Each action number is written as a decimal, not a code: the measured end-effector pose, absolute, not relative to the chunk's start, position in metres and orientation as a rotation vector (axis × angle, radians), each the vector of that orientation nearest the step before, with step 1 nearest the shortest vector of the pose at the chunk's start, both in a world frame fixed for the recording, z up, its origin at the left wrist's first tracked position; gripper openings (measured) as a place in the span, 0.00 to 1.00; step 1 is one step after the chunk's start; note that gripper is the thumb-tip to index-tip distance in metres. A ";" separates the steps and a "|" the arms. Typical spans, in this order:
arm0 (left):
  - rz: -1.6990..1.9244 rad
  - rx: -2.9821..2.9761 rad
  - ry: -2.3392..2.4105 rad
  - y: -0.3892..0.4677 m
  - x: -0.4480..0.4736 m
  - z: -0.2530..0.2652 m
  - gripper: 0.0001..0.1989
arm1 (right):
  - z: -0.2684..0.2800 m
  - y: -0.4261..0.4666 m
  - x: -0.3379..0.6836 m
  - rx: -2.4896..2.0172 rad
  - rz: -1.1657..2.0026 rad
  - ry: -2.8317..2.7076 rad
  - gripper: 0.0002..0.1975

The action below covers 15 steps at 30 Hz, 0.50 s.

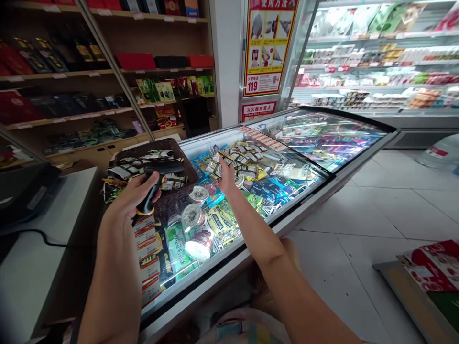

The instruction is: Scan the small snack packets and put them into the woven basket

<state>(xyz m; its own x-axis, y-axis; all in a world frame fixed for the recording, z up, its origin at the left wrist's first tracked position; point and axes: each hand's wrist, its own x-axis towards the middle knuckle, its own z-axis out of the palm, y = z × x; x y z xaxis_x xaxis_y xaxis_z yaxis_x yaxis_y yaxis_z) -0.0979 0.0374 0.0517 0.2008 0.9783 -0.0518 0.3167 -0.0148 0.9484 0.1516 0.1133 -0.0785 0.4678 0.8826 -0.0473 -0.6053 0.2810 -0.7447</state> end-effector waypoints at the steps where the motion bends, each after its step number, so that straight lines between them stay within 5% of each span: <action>1: 0.854 1.515 1.281 0.039 -0.094 0.049 0.29 | -0.076 0.113 0.150 -0.789 1.044 -0.373 0.21; 15: 0.819 1.564 1.243 0.040 -0.082 0.042 0.30 | -0.056 0.100 0.136 -0.738 1.100 -0.294 0.14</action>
